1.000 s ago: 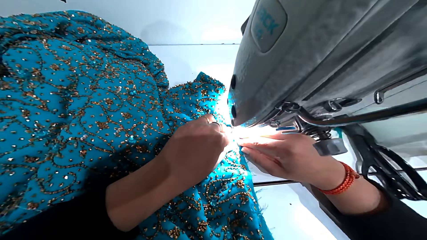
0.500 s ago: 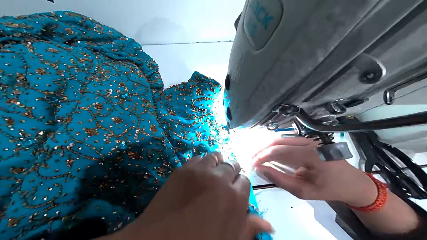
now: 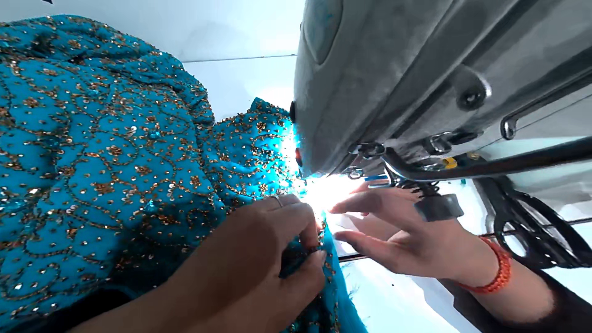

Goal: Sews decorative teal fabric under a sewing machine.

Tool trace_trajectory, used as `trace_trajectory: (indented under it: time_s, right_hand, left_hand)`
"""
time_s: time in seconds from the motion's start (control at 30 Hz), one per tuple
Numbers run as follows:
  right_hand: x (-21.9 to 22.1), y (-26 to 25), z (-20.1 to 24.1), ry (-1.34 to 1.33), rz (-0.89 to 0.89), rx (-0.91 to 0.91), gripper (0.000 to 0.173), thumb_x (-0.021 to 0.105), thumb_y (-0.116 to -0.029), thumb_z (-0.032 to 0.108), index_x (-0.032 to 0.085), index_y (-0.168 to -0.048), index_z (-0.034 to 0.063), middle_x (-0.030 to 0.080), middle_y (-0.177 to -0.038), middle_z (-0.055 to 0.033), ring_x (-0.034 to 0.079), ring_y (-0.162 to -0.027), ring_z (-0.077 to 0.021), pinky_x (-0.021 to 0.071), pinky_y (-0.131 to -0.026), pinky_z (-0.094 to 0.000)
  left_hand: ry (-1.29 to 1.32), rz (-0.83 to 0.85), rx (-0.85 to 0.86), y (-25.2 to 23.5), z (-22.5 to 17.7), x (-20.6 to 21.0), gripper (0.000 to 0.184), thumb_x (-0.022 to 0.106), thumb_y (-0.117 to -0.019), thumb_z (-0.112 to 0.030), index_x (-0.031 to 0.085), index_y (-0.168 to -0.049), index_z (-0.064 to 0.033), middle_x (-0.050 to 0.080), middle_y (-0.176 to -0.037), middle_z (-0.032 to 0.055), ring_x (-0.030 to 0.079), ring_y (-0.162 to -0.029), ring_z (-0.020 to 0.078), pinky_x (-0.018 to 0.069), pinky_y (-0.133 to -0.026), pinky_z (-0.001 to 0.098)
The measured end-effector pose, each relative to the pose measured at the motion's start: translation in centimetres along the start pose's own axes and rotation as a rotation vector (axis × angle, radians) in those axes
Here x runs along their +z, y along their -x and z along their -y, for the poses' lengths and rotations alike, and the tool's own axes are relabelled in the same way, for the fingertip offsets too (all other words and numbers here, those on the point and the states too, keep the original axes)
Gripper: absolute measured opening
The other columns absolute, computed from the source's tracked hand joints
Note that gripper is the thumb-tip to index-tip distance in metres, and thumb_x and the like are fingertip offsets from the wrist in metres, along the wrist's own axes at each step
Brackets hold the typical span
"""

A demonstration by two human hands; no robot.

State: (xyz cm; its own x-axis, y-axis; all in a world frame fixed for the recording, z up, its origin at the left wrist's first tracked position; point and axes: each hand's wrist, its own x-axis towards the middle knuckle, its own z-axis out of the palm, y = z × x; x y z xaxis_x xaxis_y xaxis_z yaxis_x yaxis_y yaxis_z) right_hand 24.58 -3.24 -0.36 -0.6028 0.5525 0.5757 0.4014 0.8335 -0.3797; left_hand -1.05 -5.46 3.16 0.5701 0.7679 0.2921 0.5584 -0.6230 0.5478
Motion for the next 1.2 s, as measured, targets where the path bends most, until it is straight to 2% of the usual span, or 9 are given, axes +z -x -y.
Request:
trace_trajectory:
  time_s: [0.2, 0.37, 0.57, 0.63, 0.73, 0.83, 0.97, 1.07, 1.2]
  right_hand:
    - [1.0, -0.1, 1.0, 0.086, 0.083, -0.177, 0.024, 0.054, -0.1026, 0.020, 0.076, -0.098, 0.0122, 0.074, -0.093, 0.0002, 0.065, -0.083, -0.0075, 0.0490, -0.071, -0.0195]
    - [0.9, 0.2, 1.1, 0.112, 0.102, -0.221, 0.026, 0.053, -0.1027, 0.017, 0.078, -0.099, 0.0112, 0.077, -0.100, -0.0023, 0.070, -0.094, -0.0102, 0.0521, -0.079, -0.0204]
    - [0.5, 0.3, 0.8, 0.028, 0.113, -0.179, 0.026, 0.055, -0.0994, 0.021, 0.079, -0.096, 0.0129, 0.077, -0.099, -0.0002, 0.069, -0.105, -0.0093, 0.0518, -0.092, -0.0219]
    - [0.3, 0.1, 0.7, -0.006, 0.072, -0.130, 0.027, 0.054, -0.0988, 0.026, 0.079, -0.098, 0.0131, 0.076, -0.099, 0.0007, 0.068, -0.102, -0.0064, 0.0526, -0.089, -0.0208]
    - [0.3, -0.1, 0.7, 0.106, 0.069, -0.082, 0.030, 0.050, -0.1008, 0.029, 0.077, -0.105, 0.0150, 0.075, -0.098, 0.0015, 0.065, -0.088, -0.0038, 0.0483, -0.075, -0.0200]
    - [0.6, -0.1, 0.5, 0.172, 0.123, -0.100, 0.031, 0.050, -0.1008, 0.025, 0.077, -0.111, 0.0134, 0.076, -0.092, 0.0004, 0.066, -0.074, -0.0054, 0.0498, -0.062, -0.0211]
    - [0.6, -0.1, 0.7, 0.217, 0.122, -0.093, 0.029, 0.050, -0.0989, 0.021, 0.077, -0.108, 0.0135, 0.072, -0.081, 0.0017, 0.063, -0.068, -0.0062, 0.0482, -0.058, -0.0215]
    - [0.7, -0.2, 0.9, 0.245, 0.119, -0.084, 0.029, 0.049, -0.0983, 0.020, 0.077, -0.103, 0.0130, 0.063, -0.070, 0.0034, 0.056, -0.060, -0.0064, 0.0423, -0.052, -0.0219]
    - [0.7, -0.2, 1.0, 0.295, 0.114, -0.070, 0.029, 0.049, -0.0981, 0.021, 0.077, -0.102, 0.0141, 0.062, -0.069, 0.0038, 0.056, -0.060, -0.0077, 0.0417, -0.053, -0.0233]
  left_hand:
    - [-0.137, -0.047, 0.092, -0.3, 0.3, 0.0, 0.023, 0.057, -0.0932, -0.040, 0.074, -0.083, -0.0289, 0.067, -0.085, -0.0165, 0.061, -0.084, -0.0070, 0.0473, -0.065, 0.0128]
    - [-0.348, 0.050, 0.274, -0.7, 1.5, 0.0, 0.034, 0.048, -0.1007, -0.029, 0.079, -0.109, -0.0170, 0.076, -0.111, 0.0023, 0.070, -0.113, 0.0193, 0.0531, -0.096, 0.0351]
    - [-0.399, 0.127, 0.284, -0.8, 1.3, -0.4, 0.033, 0.047, -0.1016, -0.027, 0.079, -0.106, -0.0203, 0.076, -0.109, 0.0041, 0.072, -0.107, 0.0206, 0.0562, -0.089, 0.0351]
    - [-0.420, 0.115, 0.275, -0.6, 1.2, -0.1, 0.032, 0.049, -0.0994, -0.025, 0.080, -0.106, -0.0208, 0.076, -0.108, 0.0067, 0.073, -0.104, 0.0236, 0.0572, -0.082, 0.0368]
    - [-0.470, 0.102, 0.347, -0.4, 2.0, 0.6, 0.030, 0.049, -0.1013, -0.023, 0.079, -0.105, -0.0213, 0.074, -0.111, 0.0026, 0.069, -0.109, 0.0201, 0.0572, -0.086, 0.0295]
    - [-0.486, 0.083, 0.367, -0.5, 2.1, 0.7, 0.027, 0.051, -0.0996, -0.023, 0.078, -0.098, -0.0203, 0.072, -0.102, 0.0023, 0.069, -0.098, 0.0191, 0.0565, -0.075, 0.0272]
    - [-0.510, 0.101, 0.363, -0.5, 1.8, 0.5, 0.027, 0.052, -0.0992, -0.023, 0.078, -0.099, -0.0189, 0.074, -0.099, 0.0016, 0.070, -0.098, 0.0175, 0.0567, -0.077, 0.0265]
    - [-0.513, 0.115, 0.361, -0.6, 1.7, 0.4, 0.026, 0.053, -0.0987, -0.023, 0.078, -0.098, -0.0191, 0.071, -0.089, -0.0004, 0.068, -0.088, 0.0164, 0.0536, -0.068, 0.0258]
    - [-0.495, 0.107, 0.352, -0.7, 1.8, 0.4, 0.025, 0.053, -0.0980, -0.022, 0.078, -0.097, -0.0204, 0.068, -0.085, -0.0007, 0.069, -0.088, 0.0165, 0.0542, -0.068, 0.0260]
